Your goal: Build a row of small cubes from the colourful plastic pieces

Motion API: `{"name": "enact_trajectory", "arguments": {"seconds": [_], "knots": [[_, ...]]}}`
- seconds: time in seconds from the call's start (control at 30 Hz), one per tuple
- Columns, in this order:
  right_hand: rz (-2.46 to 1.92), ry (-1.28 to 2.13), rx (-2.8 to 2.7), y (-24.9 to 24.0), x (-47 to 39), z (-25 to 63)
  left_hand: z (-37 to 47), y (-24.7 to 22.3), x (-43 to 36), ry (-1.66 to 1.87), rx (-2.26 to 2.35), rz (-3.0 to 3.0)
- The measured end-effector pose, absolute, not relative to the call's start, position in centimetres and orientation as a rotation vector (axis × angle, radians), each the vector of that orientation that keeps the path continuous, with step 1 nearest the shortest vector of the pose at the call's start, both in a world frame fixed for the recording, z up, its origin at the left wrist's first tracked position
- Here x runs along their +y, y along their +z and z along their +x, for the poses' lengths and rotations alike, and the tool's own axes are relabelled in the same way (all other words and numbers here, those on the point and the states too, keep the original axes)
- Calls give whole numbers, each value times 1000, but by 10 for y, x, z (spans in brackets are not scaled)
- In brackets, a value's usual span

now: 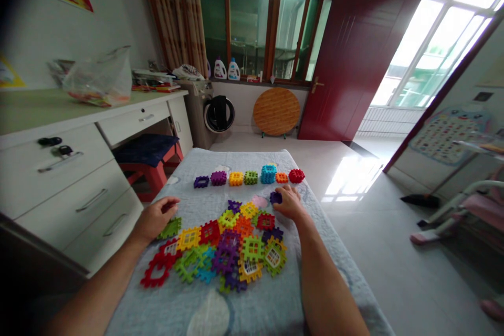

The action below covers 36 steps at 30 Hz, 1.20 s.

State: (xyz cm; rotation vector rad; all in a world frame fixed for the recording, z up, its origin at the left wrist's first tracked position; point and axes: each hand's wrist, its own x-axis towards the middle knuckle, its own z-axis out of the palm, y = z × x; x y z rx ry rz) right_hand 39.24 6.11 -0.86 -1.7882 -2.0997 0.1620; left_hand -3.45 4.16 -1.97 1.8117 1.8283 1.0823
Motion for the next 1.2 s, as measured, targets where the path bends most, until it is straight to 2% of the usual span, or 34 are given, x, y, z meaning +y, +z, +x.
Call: {"name": "enact_trajectory", "arguments": {"seconds": [0.33, 1.2], "knots": [[-1825, 101, -1956, -16, 68, 397, -34, -18, 41, 1062, 1814, 1790], [-1744, 196, -1979, -10, 65, 388, -34, -18, 41, 1072, 1803, 1788]]}}
